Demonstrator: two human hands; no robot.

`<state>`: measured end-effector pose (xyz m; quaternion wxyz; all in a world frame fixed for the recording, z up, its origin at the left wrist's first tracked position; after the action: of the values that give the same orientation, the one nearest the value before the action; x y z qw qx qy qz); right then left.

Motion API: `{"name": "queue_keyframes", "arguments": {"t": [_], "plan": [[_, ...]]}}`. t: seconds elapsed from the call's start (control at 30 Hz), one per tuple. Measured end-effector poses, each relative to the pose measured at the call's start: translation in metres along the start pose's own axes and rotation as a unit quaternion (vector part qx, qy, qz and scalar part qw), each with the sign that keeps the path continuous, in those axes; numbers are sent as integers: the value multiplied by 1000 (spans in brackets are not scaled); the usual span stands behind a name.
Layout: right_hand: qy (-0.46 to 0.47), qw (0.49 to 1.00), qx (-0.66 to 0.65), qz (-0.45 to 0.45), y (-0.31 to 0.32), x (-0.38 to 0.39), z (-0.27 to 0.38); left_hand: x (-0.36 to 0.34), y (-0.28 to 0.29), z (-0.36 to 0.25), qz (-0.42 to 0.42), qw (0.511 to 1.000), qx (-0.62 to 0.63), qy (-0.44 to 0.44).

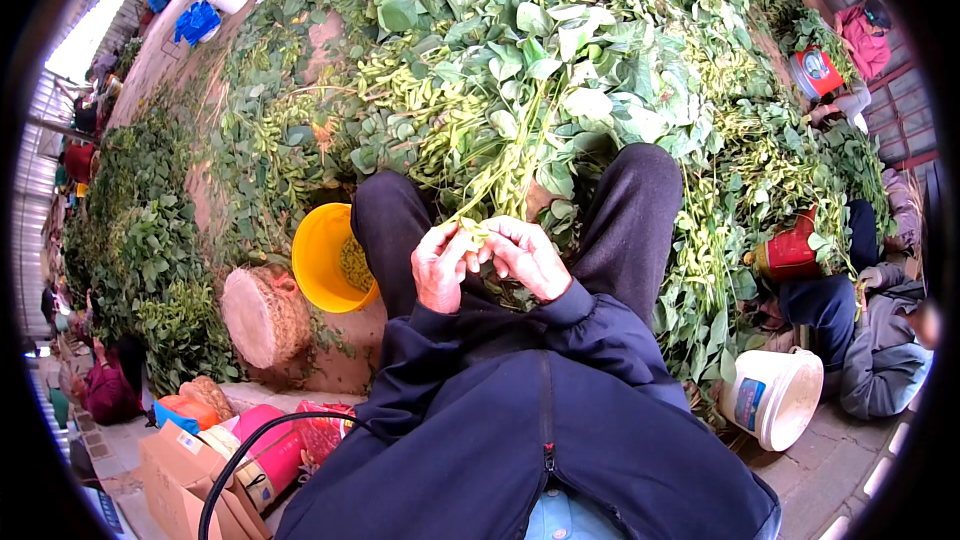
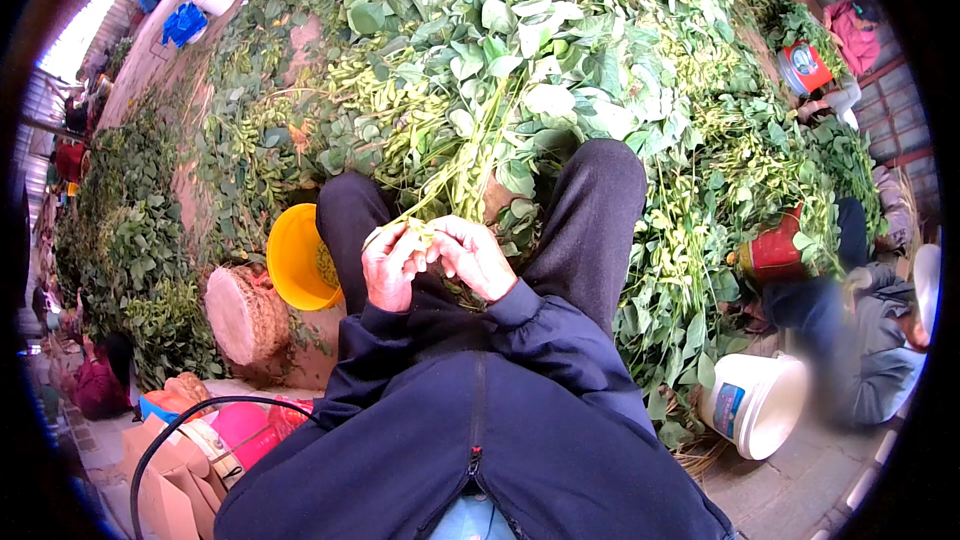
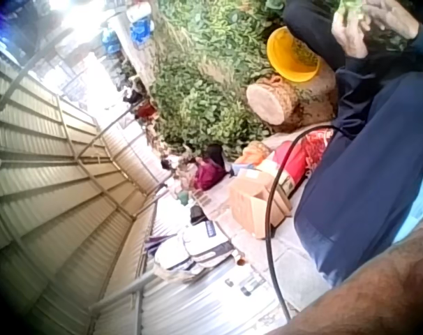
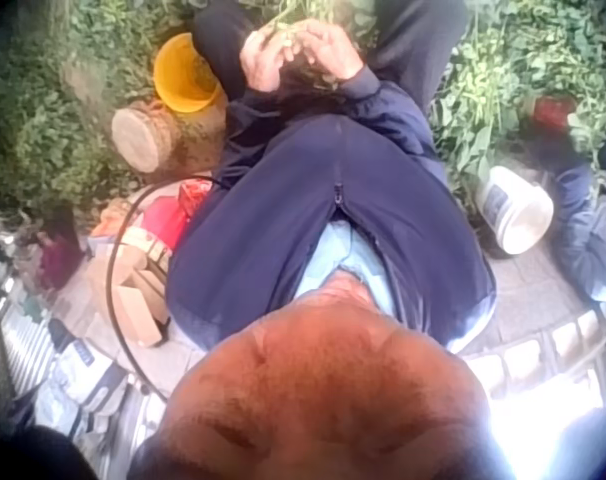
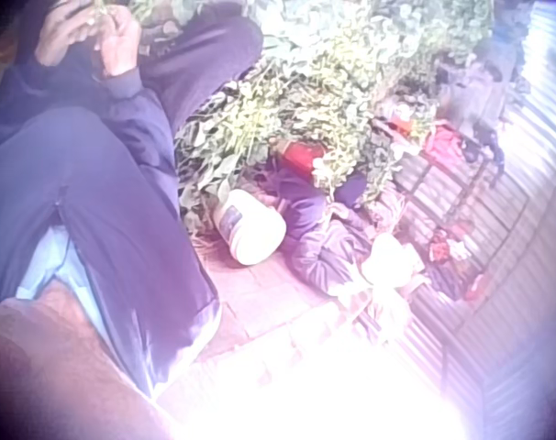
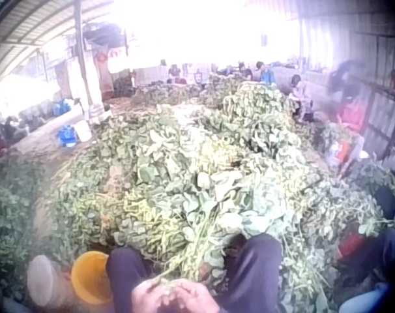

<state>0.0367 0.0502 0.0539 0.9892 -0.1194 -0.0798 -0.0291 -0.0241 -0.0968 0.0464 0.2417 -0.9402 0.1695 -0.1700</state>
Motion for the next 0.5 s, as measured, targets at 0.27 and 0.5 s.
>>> {"name": "queue_keyframes", "arguments": {"t": [0.27,0.5], "plan": [[4,975,161,-155,27,-26,-42,2,6,3,17,980,182,82],[6,983,69,-168,20,-43,-41,5,6,-2,127,941,278,145]]}}
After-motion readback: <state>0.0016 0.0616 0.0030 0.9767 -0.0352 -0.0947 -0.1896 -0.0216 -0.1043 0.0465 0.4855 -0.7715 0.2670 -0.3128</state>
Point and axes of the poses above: each hand's wrist, its own x-axis away from the middle knuckle, its own y-axis out of the back of the hand, z = x × y, the point moved 1 cm from there along -x, towards the middle knuckle, and after that the axes turned 10 degrees about x, right-handed, at the moved point
